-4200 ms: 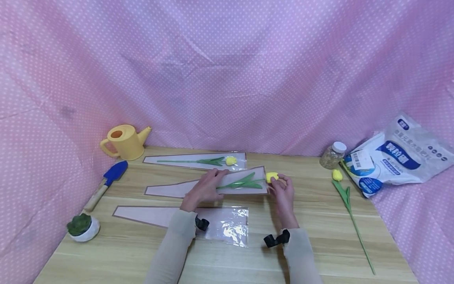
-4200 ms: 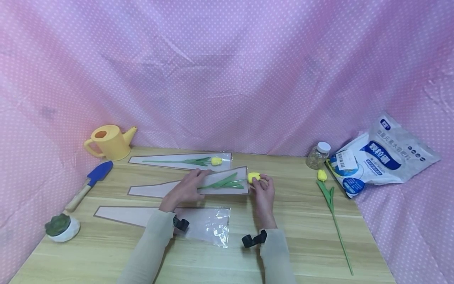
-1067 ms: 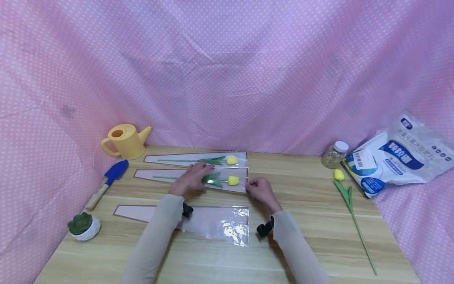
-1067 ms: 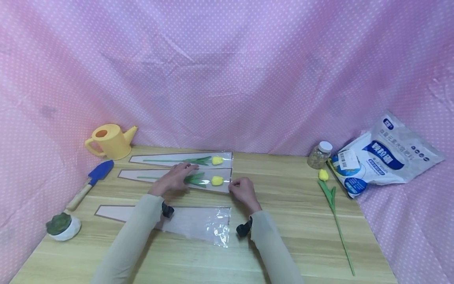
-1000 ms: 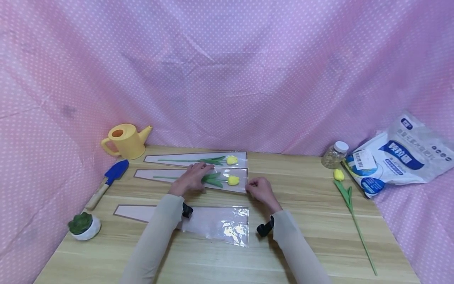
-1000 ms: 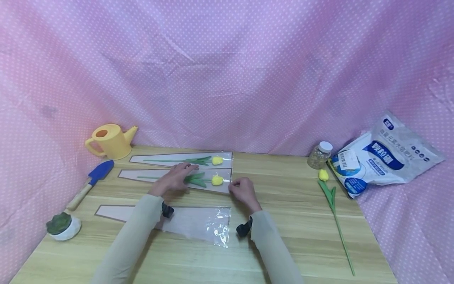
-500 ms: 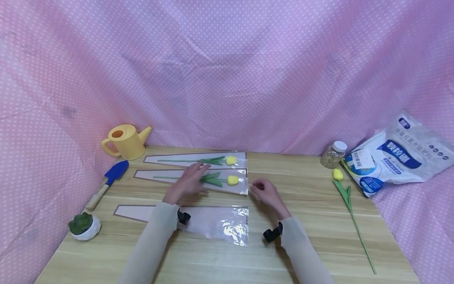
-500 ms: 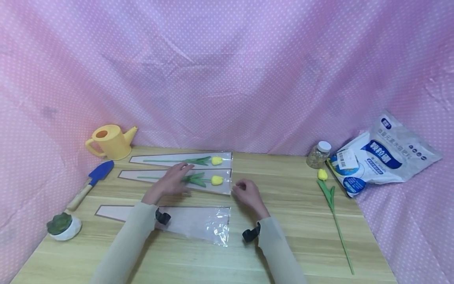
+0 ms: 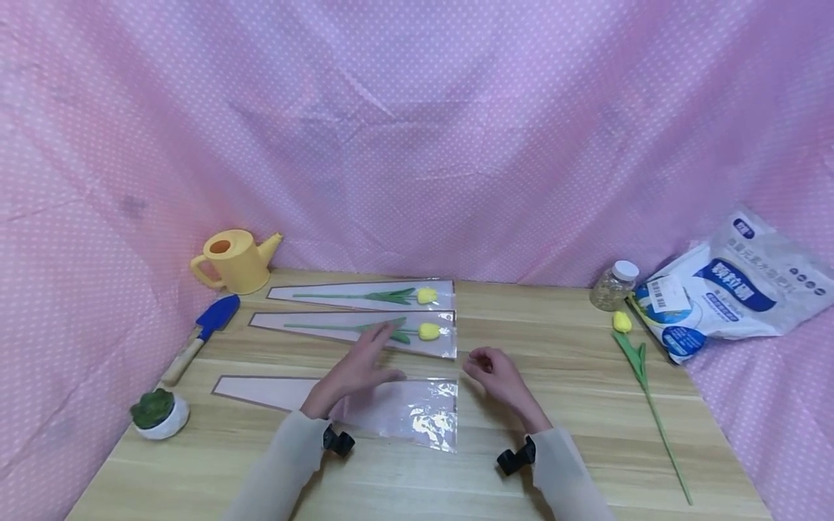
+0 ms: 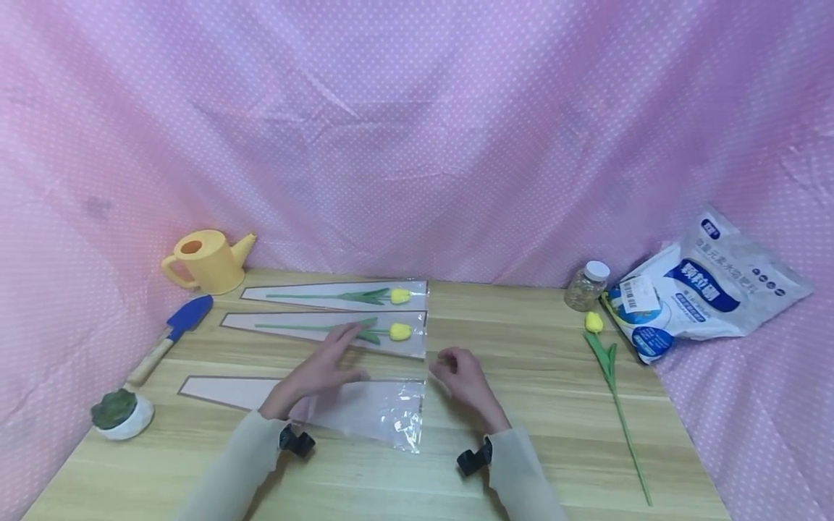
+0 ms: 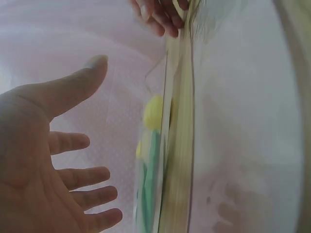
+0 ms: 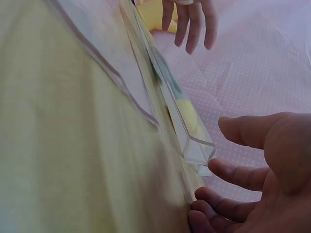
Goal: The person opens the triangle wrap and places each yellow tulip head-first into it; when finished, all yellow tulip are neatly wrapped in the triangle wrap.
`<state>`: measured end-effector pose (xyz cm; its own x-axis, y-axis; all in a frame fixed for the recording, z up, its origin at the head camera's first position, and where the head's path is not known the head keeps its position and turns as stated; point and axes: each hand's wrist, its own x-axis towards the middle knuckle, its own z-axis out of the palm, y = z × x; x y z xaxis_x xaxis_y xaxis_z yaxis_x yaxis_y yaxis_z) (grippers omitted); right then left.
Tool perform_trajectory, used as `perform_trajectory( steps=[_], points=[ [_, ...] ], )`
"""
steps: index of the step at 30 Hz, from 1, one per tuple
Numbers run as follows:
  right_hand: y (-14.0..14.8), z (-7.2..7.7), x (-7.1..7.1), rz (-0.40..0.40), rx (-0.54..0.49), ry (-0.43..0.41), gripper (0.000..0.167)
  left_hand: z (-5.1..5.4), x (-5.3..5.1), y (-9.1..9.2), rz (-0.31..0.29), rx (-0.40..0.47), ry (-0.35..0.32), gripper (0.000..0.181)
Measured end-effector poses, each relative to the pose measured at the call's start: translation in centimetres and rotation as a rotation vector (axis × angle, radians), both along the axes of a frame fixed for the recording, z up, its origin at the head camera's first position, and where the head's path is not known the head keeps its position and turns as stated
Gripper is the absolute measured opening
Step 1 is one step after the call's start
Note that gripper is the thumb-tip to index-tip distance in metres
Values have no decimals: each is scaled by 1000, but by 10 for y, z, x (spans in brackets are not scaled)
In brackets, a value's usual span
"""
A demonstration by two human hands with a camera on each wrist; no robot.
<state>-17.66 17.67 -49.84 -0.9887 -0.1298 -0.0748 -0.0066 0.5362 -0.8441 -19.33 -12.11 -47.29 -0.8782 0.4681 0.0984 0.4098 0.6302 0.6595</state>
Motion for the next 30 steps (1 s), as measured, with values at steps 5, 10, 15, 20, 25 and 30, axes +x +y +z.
perform_trajectory(
  steps=[5, 10, 15, 20, 25, 30],
  points=[
    [-1, -2, 15, 3, 10, 18, 36, -1, 9, 10, -33, 34, -31, 92],
    [-3, -3, 25, 3, 22, 26, 36, -1, 20, 19, -75, 40, -60, 90],
    [-4, -3, 30, 17, 39, 20, 40, -3, 32, 28, -110, -7, -90, 91],
    [-3, -3, 35, 84, 53, 45, 47, -4, 45, 35, -149, -40, -106, 88],
    [-1, -4, 42, 125, 79, 54, 55, -6, 54, 40, -184, -93, -125, 86],
    [0, -3, 51, 218, 141, 39, 76, -7, 62, 40, -228, -188, -86, 86]
  ],
)
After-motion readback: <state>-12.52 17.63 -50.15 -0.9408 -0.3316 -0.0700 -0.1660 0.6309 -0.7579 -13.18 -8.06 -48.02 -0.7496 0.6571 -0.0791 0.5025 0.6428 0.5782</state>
